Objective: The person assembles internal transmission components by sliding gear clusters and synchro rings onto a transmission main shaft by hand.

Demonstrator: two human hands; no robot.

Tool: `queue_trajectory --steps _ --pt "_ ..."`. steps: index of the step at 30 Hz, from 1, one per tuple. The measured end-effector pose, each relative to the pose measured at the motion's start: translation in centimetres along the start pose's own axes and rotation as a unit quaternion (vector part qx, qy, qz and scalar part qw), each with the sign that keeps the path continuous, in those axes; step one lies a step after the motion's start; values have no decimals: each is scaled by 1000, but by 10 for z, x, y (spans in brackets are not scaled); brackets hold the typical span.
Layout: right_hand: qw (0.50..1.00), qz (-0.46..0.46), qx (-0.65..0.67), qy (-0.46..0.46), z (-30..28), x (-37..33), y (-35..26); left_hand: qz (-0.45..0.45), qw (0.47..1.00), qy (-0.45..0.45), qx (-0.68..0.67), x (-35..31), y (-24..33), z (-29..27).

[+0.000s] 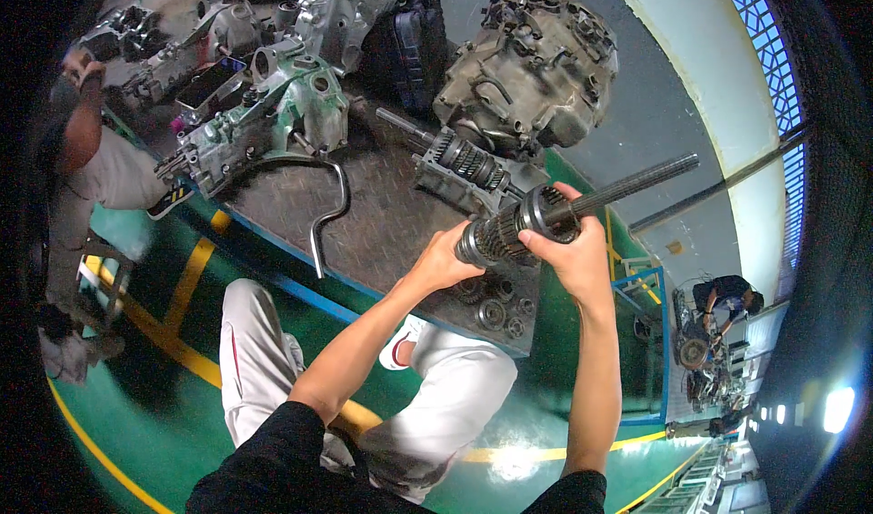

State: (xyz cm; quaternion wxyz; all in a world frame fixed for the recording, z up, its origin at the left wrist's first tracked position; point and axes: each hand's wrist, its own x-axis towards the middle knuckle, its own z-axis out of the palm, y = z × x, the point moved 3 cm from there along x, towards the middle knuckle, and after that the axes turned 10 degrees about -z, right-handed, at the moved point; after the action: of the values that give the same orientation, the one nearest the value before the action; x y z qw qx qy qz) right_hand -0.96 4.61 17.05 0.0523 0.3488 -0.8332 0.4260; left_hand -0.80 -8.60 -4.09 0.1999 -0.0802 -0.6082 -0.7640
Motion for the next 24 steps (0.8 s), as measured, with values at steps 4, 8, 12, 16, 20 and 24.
queue_trajectory --steps 4,8,12,16,20,24 --pt "999 -22 -40 26 -13 7 -14 0 1000 10 4 -1 0 -1" --pt "998 -27 -35 35 -18 11 -19 1 1000 13 -5 -1 3 1" --pt "995 -37 -62 64 -23 11 -21 -4 1000 12 -11 0 0 0" --pt "970 -119 -102 184 -60 14 -60 5 1000 15 -6 -1 3 1" --pt "942 -218 -69 244 -105 54 -95 15 1000 10 -4 -1 -2 4" --pt "912 -294 -1 286 -122 60 -122 -20 1000 -10 -7 -4 -1 2"
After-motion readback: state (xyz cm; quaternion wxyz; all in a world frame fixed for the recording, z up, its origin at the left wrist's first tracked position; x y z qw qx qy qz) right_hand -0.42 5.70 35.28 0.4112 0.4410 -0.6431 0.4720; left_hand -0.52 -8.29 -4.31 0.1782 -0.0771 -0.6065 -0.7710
